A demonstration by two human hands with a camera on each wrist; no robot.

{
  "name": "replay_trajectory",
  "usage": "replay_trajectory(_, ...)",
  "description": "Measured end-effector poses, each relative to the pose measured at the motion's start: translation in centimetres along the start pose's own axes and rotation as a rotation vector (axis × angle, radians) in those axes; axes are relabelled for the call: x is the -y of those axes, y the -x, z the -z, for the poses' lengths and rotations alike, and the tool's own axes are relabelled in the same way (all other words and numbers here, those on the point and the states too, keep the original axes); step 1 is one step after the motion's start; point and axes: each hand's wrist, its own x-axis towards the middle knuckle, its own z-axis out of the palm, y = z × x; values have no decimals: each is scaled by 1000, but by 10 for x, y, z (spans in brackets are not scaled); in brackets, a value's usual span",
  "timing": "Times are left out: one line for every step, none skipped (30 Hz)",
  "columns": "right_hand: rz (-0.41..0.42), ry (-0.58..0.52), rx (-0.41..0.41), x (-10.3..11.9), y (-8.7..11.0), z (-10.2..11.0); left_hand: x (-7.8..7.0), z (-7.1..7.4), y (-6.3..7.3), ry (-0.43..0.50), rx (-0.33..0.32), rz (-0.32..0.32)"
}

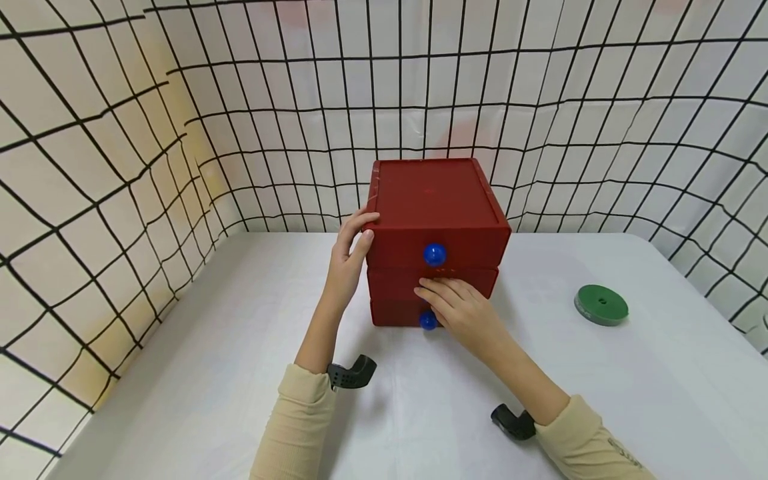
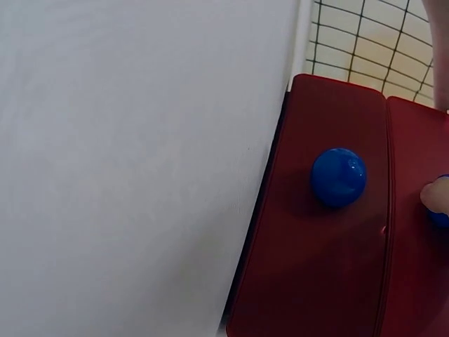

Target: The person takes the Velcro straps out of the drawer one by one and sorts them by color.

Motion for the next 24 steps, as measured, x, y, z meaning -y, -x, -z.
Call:
replay_trajectory(0,-2,-4,0,-1,0,0,0,0,-1,-1,1)
replay_trajectory(0,-5,-7,0,-1,0,0,0,0,-2,-3,1)
replay_trajectory(0,-6,-10,1,-2,0,0,0,0,-1,-3,2)
replay_trajectory(0,-9,-14,1,-2,0,0,0,0,-2,-3,3)
replay_trajectory(0,-14,-18,1,-2,-1,0,0,0,-1,-3,5)
replay_trajectory(-1,-20,-21,1,-3,-1,0,0,0,-1,-3,7)
replay_trajectory(-3,-29,-25,1,-3,-1,0,0,0,0,-3,9)
replay_trajectory(-6,-38,-28,1,-3,-1,0,0,0,-1,-3,10)
replay_trajectory(-8,-46,-31,1,-3,-2,0,0,0,0,-3,12)
replay_trajectory(-10,-55,-33,1,-3,-2,0,0,0,-3,-4,12)
replay_trajectory(-11,-63,-33,1,-3,-1,-1,0,0,-2,-4,12)
replay_trajectory(-12,-67,-33,1,-3,-1,-1,0,0,-2,-5,12)
replay_trajectory(-13,-70,-31,2,-3,-1,-1,0,0,-1,-5,11)
replay_trajectory(-13,-73,-28,2,-3,0,-1,0,0,-1,-5,11)
replay_trajectory(-13,-73,-24,2,-3,0,-2,-1,0,1,-5,10)
replay_trajectory(-13,-71,-19,2,-3,1,-2,-1,0,2,-4,10)
replay_trajectory(-12,-71,-16,3,-3,2,-2,-1,1,4,-4,9)
replay_trajectory(-13,-70,-13,3,-3,2,-2,-1,1,4,-4,9)
replay_trajectory(-15,-71,-10,3,-3,3,-2,-1,1,3,-4,7)
replay_trajectory(-14,-73,-9,3,-3,4,-2,-1,1,1,-5,8)
replay_trajectory(-13,-72,-8,4,-2,4,-2,-1,1,1,-6,8)
replay_trajectory(-12,-73,-9,4,-2,4,-2,-1,1,-1,-7,8)
replay_trajectory(-11,-77,-10,4,-2,4,-2,-1,1,-3,-8,9)
replay_trajectory(-9,-80,-13,4,-2,5,-2,-1,1,-5,-8,9)
